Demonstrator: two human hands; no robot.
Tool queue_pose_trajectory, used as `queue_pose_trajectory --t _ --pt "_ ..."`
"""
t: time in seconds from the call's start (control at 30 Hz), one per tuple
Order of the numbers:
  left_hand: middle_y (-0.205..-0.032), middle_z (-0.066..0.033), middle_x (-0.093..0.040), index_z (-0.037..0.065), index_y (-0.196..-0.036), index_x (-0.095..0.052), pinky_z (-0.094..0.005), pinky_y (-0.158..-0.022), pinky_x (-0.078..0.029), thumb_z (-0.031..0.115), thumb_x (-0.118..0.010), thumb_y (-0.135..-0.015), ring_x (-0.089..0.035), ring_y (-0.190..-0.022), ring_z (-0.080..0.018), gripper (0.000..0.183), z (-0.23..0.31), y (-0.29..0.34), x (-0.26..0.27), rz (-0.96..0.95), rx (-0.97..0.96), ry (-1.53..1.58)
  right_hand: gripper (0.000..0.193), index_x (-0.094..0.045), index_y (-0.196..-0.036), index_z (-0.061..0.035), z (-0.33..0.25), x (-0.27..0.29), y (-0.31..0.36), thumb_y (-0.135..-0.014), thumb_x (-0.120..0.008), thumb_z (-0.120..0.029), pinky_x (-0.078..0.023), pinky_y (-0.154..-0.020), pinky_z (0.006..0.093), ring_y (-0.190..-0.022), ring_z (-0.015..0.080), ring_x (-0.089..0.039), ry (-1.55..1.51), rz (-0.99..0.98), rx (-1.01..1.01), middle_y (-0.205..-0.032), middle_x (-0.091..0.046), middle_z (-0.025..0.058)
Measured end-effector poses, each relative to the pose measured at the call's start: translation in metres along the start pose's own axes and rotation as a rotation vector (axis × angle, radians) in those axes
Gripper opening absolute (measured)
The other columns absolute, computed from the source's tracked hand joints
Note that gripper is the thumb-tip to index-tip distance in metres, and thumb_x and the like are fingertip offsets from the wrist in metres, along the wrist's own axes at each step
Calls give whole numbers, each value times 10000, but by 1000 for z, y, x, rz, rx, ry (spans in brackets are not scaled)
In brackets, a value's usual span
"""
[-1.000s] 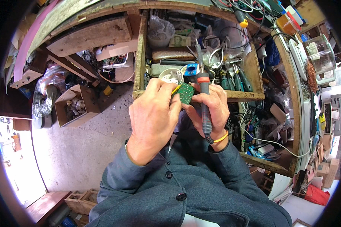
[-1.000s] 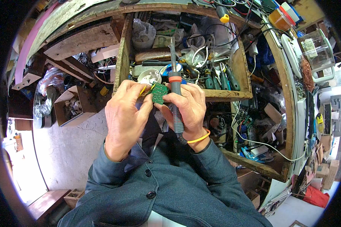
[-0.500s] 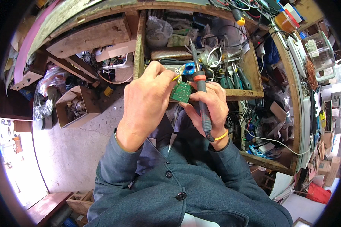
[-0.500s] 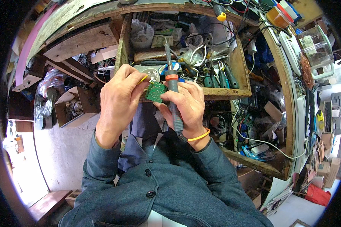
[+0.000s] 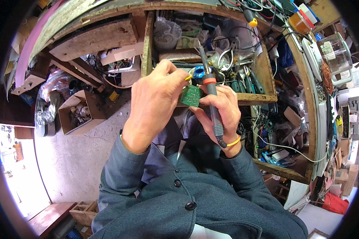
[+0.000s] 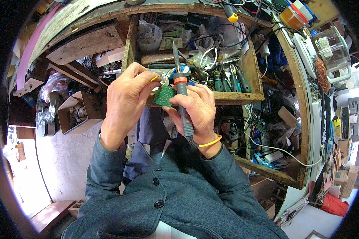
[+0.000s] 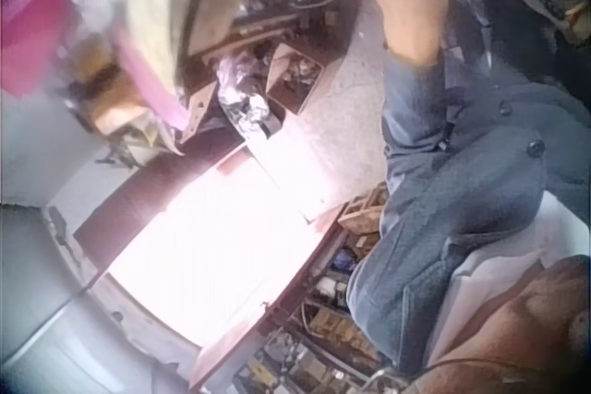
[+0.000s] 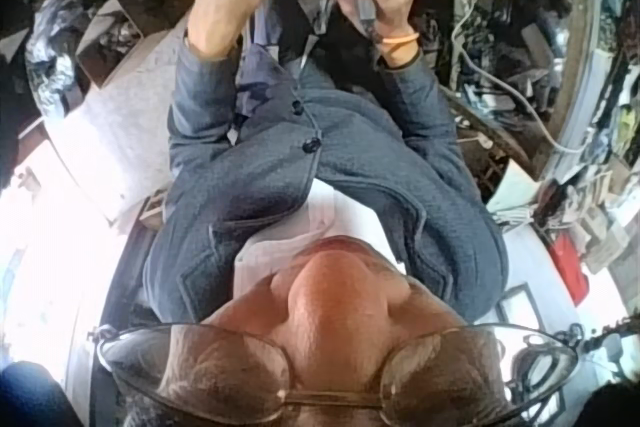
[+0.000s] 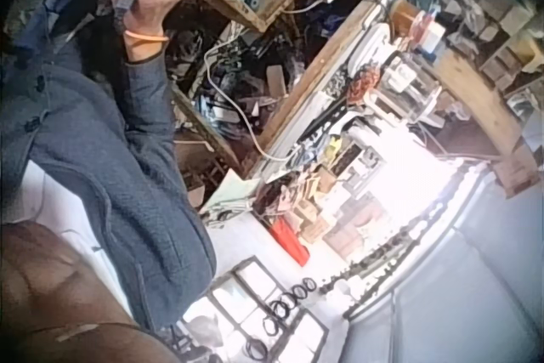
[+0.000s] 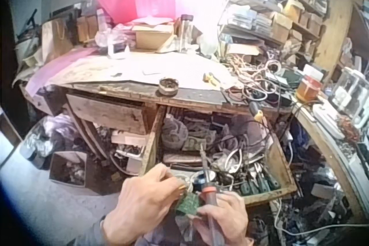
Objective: The person solders a yellow wire to a small green circuit board using a soldering iron and solder wire. They then solder a small metal component on the workbench. The person works at a cluttered electronics workbench.
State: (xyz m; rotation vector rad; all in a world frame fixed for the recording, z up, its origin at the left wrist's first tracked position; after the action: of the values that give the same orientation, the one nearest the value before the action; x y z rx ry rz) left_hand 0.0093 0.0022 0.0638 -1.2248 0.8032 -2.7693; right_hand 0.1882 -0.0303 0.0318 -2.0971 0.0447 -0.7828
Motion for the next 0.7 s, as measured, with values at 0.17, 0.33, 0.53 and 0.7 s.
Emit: queue_pose_trajectory --t 0.17,0.33,0.53,0.7 --pt "-942 -84 -676 115 -1042 -772 -418 -665 -542 114 -768 -917 -707 -792 -317 126 0 -3 -2 -1 -27 -9 387 -706 -1066 -148 0 0 -1 -748 -925 -117 -493 -997 482 -1019 295 -718 -8 6 -10 -1080 -780 62" --pt "-961 -79 -677 137 -1037 -760 -460 -636 -545 123 -731 -928 -716 -779 -345 114 -2 -4 -3 9 -69 -18 394 -709 -1058 -147 0 0 -1 -736 -933 -108 -501 -987 474 -1016 298 -717 -6 12 -15 -1081 -777 64" --pt "-918 -86 -676 117 -1048 -792 -392 -678 -540 145 -795 -916 -701 -789 -310 135 -5 -4 -1 18 -40 -2 421 -706 -1076 -144 0 1 -2 -729 -941 -103 -508 -977 464 -1017 302 -715 10 -3 -24 -1093 -780 73" --pt "-918 -110 -691 55 -1081 -784 -359 -702 -536 159 -810 -920 -691 -777 -284 193 -11 -3 10 36 22 54 459 -697 -1101 -141 0 2 -3 -718 -946 -94 -510 -973 456 -1022 307 -709 -11 0 -44 -1115 -781 83"
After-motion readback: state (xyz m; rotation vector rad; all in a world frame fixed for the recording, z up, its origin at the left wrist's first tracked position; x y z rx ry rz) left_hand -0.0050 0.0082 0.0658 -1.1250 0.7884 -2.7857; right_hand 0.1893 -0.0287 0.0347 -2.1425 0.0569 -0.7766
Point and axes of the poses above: each hand's wrist, its own y-axis away from the middle knuckle, its own x-axis out of the back of the hand, z = x × y, the point moved 6 cm from there along -y, towards the middle knuckle
